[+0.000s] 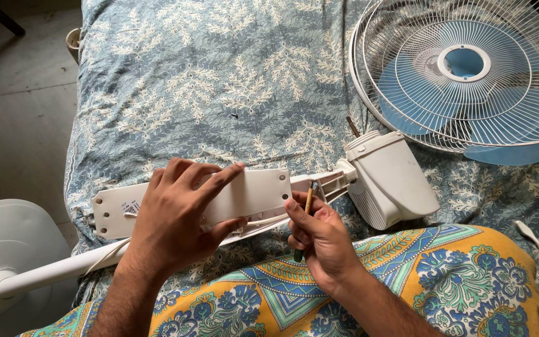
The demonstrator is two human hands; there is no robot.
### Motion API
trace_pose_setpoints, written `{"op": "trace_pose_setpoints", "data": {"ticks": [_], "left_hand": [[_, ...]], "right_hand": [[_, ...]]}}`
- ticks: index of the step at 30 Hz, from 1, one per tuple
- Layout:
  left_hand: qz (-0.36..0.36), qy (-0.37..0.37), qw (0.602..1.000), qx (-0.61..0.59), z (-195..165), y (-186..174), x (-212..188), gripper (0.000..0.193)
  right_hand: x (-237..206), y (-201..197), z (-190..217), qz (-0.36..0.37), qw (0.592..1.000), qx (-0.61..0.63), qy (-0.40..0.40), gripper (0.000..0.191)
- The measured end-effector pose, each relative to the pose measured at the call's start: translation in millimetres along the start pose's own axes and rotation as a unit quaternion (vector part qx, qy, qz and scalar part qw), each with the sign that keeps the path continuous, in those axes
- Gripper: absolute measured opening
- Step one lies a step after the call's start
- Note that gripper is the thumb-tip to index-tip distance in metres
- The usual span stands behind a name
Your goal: The person services a pedestal fan lying on a bed. They unscrew and remove the rear housing cover of the fan motor, set the cover and screws aside, then use a screwdriver to work on the internal wiring and components inside the housing, handling a small electrical part at the end.
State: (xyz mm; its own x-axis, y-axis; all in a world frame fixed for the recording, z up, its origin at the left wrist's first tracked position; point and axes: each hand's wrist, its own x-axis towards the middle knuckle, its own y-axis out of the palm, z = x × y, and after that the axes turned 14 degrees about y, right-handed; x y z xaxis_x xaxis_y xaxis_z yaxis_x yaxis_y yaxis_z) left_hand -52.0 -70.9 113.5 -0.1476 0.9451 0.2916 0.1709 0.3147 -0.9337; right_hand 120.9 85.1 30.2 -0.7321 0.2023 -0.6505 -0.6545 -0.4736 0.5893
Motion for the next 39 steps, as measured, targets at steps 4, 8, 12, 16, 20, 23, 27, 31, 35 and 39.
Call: {"op": "trace_pose_setpoints", "data": {"ticks": [4, 8, 12, 16, 20, 23, 27, 31, 35, 39], "left_hand": [[-0.007, -0.001, 1.0, -0.002, 0, 1, 0, 0.086], [-0.018, 0.004, 1.0, -0.006, 1, 0, 0, 0.086], [-0.011, -0.003, 1.0, -0.009, 0, 2, 0, 0.085], [0.011, 0.001, 1.0, 0.0, 1, 4, 3, 0.085], [0.037, -0.001, 0.999, -0.006, 2, 6, 4, 0.086], [0.036, 0.007, 0.999, 0.005, 7, 11, 3, 0.086], [-0.158, -0.078, 0.982, 0.064, 20, 27, -10, 0.071], [-0.394, -0.279, 0.875, -0.037, 53, 51, -20, 0.049], [-0.497, -0.495, 0.524, -0.483, 92, 77, -15, 0.07], [-0.456, -0.438, 0.342, -0.695, 98, 100, -10, 0.071]], "right_hand": [[1, -1, 1, 0.004, 0.999, -0.03, -0.038, 0.029], [0, -3, 5, -0.015, 0.991, -0.099, -0.085, 0.024], [-2, -4, 9, -0.005, 0.997, -0.035, -0.062, 0.021], [1, -2, 10, -0.023, 0.997, -0.058, -0.044, 0.026], [10, 1, 9, -0.085, 0.985, -0.148, -0.028, 0.026], [17, -1, 10, -0.102, 0.985, -0.135, -0.031, 0.026], [23, -11, 19, -0.152, 0.984, -0.078, -0.05, 0.025], [27, -21, 33, -0.167, 0.977, -0.046, -0.123, 0.023], [26, -16, 43, -0.168, 0.964, -0.027, -0.203, 0.021], [10, 2, 46, -0.121, 0.845, -0.245, -0.461, 0.022]]}}
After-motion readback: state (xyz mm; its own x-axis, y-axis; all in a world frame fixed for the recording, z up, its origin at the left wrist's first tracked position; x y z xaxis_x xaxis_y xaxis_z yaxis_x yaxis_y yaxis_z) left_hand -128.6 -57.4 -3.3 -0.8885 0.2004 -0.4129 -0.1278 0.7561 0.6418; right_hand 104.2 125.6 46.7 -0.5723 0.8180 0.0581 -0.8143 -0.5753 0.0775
